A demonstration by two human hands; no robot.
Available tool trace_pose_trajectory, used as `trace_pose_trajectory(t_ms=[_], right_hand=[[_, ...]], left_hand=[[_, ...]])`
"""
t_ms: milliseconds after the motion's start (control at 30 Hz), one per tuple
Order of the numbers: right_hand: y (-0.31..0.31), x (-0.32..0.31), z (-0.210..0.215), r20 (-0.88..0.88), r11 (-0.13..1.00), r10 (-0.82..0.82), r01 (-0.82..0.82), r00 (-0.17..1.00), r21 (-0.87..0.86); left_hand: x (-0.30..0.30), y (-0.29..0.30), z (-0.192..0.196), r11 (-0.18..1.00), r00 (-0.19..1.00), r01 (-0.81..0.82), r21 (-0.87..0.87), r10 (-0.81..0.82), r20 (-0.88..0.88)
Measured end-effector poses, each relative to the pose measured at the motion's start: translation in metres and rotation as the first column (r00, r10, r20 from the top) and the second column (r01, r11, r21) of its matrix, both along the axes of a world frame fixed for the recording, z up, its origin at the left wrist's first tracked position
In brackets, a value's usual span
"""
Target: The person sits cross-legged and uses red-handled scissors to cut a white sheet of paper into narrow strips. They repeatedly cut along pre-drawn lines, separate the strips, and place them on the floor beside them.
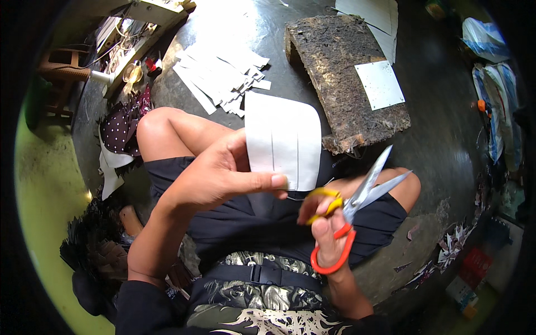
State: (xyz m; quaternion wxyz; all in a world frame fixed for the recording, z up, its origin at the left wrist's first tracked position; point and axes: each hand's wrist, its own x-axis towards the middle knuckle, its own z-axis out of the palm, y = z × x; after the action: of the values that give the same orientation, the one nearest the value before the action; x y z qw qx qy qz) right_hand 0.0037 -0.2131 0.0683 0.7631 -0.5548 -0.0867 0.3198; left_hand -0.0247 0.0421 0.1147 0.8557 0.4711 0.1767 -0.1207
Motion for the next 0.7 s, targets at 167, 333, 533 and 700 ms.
trace_pose_trajectory(t_ms=[167,333,533,700], right_hand=[[0.036,0.034,0.014,-0.068,0.994,-0.078,0.083,0.995,0.073],[0.048,0.046,0.023,0.001,0.992,-0.085,0.085,0.996,-0.093],[0.050,0.044,0.012,0.065,0.990,-0.095,0.101,0.993,-0.094],[0.035,0.042,0.007,0.015,0.976,0.044,-0.039,0.999,-0.212]], left_hand=[[-0.004,-0.011,-0.012,0.998,0.999,0.047,0.033,-0.047,0.002],[-0.007,-0.004,-0.020,0.999,0.999,0.046,-0.023,-0.045,0.008],[-0.004,0.010,-0.029,0.915,0.990,-0.014,-0.403,-0.043,-0.134],[0.000,0.004,-0.033,0.986,0.994,0.096,0.139,-0.088,-0.065]])
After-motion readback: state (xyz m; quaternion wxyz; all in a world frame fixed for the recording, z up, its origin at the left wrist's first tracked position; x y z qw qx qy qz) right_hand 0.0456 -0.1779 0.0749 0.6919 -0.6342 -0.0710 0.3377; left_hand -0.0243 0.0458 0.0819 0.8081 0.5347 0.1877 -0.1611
